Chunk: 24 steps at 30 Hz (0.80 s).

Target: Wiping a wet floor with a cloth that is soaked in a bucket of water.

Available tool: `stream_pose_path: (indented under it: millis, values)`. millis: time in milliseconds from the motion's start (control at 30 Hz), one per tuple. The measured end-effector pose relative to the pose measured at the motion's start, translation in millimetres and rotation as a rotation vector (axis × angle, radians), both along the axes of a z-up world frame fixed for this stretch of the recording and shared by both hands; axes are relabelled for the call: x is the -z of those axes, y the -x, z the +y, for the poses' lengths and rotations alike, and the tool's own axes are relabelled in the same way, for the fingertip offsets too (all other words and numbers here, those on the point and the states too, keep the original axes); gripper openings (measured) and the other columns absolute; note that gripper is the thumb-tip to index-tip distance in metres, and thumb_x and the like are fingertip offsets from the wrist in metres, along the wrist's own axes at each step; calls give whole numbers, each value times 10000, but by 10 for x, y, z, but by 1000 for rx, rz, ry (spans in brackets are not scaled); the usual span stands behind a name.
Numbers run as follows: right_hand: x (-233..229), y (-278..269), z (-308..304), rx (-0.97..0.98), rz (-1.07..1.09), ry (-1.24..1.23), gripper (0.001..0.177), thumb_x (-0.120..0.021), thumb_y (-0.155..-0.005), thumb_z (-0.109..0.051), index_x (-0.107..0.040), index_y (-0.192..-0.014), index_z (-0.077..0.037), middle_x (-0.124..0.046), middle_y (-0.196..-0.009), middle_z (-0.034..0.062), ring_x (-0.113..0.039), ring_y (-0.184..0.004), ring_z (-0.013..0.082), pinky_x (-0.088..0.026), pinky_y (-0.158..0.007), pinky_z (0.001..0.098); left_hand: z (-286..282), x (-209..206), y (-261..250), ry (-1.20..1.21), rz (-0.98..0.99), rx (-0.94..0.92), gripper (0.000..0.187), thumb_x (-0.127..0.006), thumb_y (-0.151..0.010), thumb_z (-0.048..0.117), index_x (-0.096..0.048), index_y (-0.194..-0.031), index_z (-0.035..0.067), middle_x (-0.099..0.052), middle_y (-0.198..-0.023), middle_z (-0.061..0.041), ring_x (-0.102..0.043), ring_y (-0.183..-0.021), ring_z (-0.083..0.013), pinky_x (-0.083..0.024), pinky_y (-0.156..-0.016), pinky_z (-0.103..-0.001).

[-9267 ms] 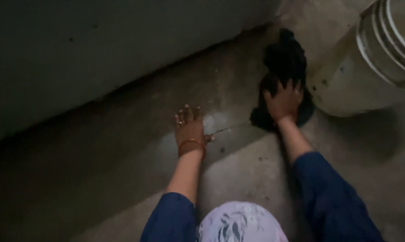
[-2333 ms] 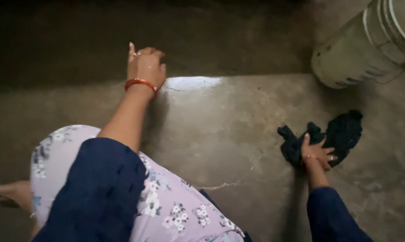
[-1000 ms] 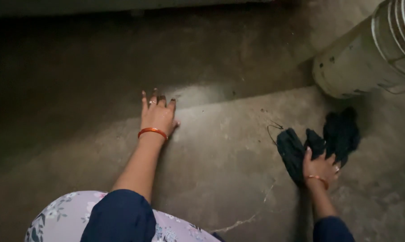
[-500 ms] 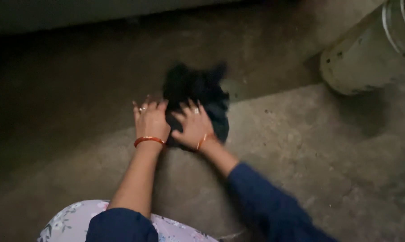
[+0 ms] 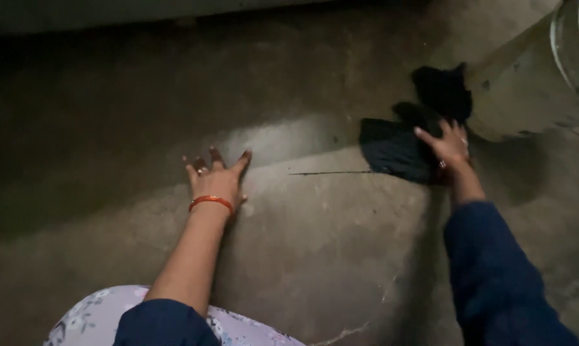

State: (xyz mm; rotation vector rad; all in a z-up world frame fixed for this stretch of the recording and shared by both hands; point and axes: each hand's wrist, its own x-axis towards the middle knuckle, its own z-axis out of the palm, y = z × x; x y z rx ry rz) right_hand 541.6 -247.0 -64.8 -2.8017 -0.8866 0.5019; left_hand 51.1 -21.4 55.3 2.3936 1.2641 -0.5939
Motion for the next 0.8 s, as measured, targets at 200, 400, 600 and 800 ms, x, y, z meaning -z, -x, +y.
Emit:
stream_pose_path:
  millis: [200,400,600,800]
  values:
    - [186,759,-1204,206,-240,69,995,-417,-917,-856,-435,-1578,-113,-288,-1683,195,-257,-1554,411,-224,-1246,550,65,59,-96,-18,198,87,939,-773,-873,388,-192,-1602,506,-146,-1686,-244,-274,-1484,-498,-26,-1228,-660]
    - [187,706,-1070,356,-266,240,929,-395,-933,-846,-466,-1553,-158,-283,-1670,179,-233,-1518,444,-236,-1194,609,70,18,-178,10,217,35,963,-764,-877,334,-147,-1596,508,-72,-1683,-261,-229,-1491,-517,-173,-1180,-651]
    - [385,555,259,388,-365,80,737,-393,-985,-735,-589,-1456,-203,-349,-1613,125,-297,-1382,543,-236,-1087,734,63,78,-151,-25,267,49,909,-696,-924,325,-111,-1585,540,-40,-1685,-232,-200,-1498,-514,-150,-1195,-639]
    - [-170,2308,1820,83,-157,121,886,-243,-899,-810,-327,-1582,-252,-190,-1673,93,-187,-1492,459,-148,-1136,688,-55,321,-81,-98,184,-8,842,-635,-939,237,-177,-1582,530,-103,-1680,-228,-241,-1486,-499,-132,-1190,-642]
